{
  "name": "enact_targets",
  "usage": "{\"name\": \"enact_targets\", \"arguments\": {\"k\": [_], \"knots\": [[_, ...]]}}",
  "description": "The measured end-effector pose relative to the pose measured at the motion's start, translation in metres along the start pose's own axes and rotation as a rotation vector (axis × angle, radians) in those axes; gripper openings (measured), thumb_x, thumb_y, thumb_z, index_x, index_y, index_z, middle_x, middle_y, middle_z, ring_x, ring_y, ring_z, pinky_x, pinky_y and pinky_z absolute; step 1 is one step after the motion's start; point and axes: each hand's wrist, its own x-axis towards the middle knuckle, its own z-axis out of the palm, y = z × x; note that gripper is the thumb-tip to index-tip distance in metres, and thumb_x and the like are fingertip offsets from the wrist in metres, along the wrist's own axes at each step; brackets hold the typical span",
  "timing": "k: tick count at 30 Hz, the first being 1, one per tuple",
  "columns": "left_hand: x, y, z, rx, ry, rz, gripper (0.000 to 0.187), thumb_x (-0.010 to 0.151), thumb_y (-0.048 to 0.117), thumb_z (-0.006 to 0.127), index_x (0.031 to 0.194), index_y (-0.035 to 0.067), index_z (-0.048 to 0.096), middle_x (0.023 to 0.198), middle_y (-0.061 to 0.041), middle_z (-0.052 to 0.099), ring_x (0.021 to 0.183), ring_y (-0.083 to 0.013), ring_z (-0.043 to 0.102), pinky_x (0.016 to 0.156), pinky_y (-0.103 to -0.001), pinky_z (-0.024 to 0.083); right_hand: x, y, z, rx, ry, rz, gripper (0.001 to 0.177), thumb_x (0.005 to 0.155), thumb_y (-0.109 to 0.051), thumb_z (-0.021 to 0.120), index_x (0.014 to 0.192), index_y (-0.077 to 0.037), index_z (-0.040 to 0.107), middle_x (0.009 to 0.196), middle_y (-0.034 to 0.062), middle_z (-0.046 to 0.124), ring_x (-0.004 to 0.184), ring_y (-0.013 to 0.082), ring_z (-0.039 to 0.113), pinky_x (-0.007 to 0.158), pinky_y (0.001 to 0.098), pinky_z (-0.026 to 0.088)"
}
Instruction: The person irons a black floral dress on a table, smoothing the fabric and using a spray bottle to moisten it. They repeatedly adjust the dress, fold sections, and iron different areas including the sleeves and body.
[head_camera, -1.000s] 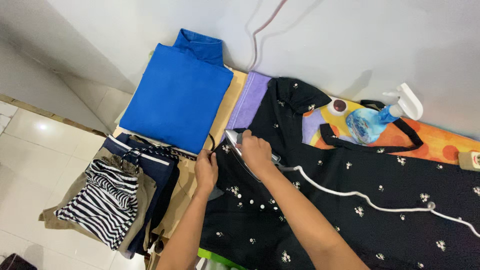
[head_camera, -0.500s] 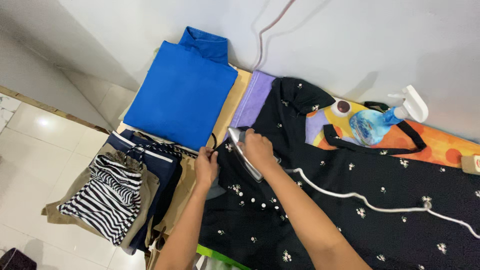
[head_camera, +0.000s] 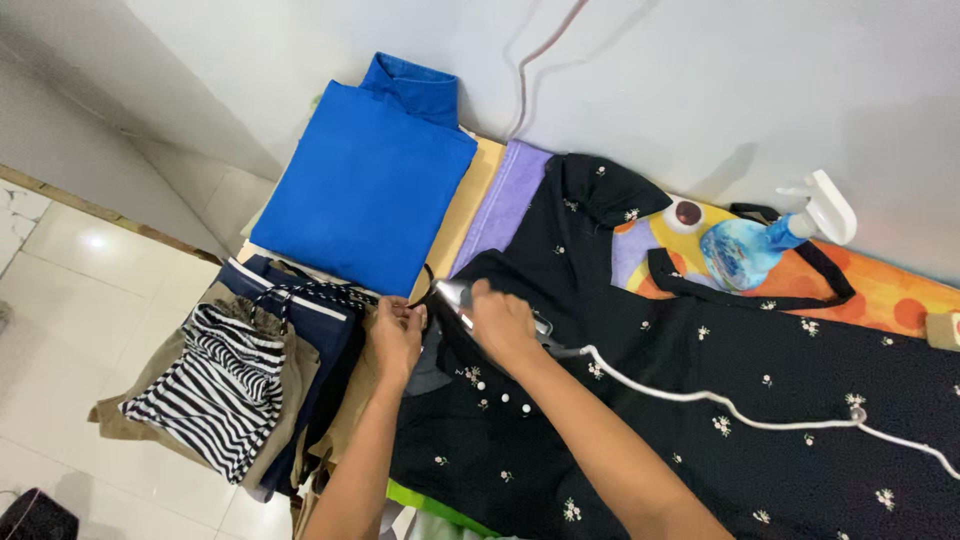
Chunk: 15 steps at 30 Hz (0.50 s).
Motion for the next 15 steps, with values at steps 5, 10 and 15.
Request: {"name": "enact_targets", "arguments": {"k": [5, 10, 15], "knots": [[-0.004, 0.006, -0.011, 0.022, 0.004, 0.023, 0.026, 0.09, 0.015, 0.073, 0.109, 0.001, 0.062, 0.084, -0.011, 0.071, 0.069, -0.0212, 0.068, 0.066, -0.035, 0.054, 0.018, 0.012, -0.002, 0.028, 0.097, 0.141, 0.04, 0.092, -0.035, 0.072, 0.102, 0.002, 0.058, 0.086, 0.0254, 0.073, 0.083, 0.0433, 0.073, 0.074, 0.0525, 0.057], [-0.005, 0.006, -0.019, -0.076, 0.022, -0.01, 0.024, 0.094, 0.015, 0.069, 0.113, 0.002, 0.063, 0.088, -0.008, 0.071, 0.066, -0.0178, 0.065, 0.062, -0.034, 0.052, 0.004, 0.015, -0.009, 0.009, -0.009, -0.029, 0.041, 0.09, -0.036, 0.074, 0.101, 0.001, 0.06, 0.087, 0.0264, 0.073, 0.085, 0.0425, 0.073, 0.077, 0.0511, 0.057], [0.003, 0.012, -0.017, -0.14, 0.066, 0.087, 0.022, 0.097, 0.015, 0.068, 0.114, 0.002, 0.063, 0.088, -0.008, 0.069, 0.073, -0.0144, 0.065, 0.065, -0.031, 0.052, -0.037, 0.011, -0.018, -0.073, -0.326, -0.325, 0.043, 0.086, -0.041, 0.075, 0.106, -0.005, 0.063, 0.085, 0.0199, 0.074, 0.086, 0.0392, 0.073, 0.077, 0.0495, 0.056]]}}
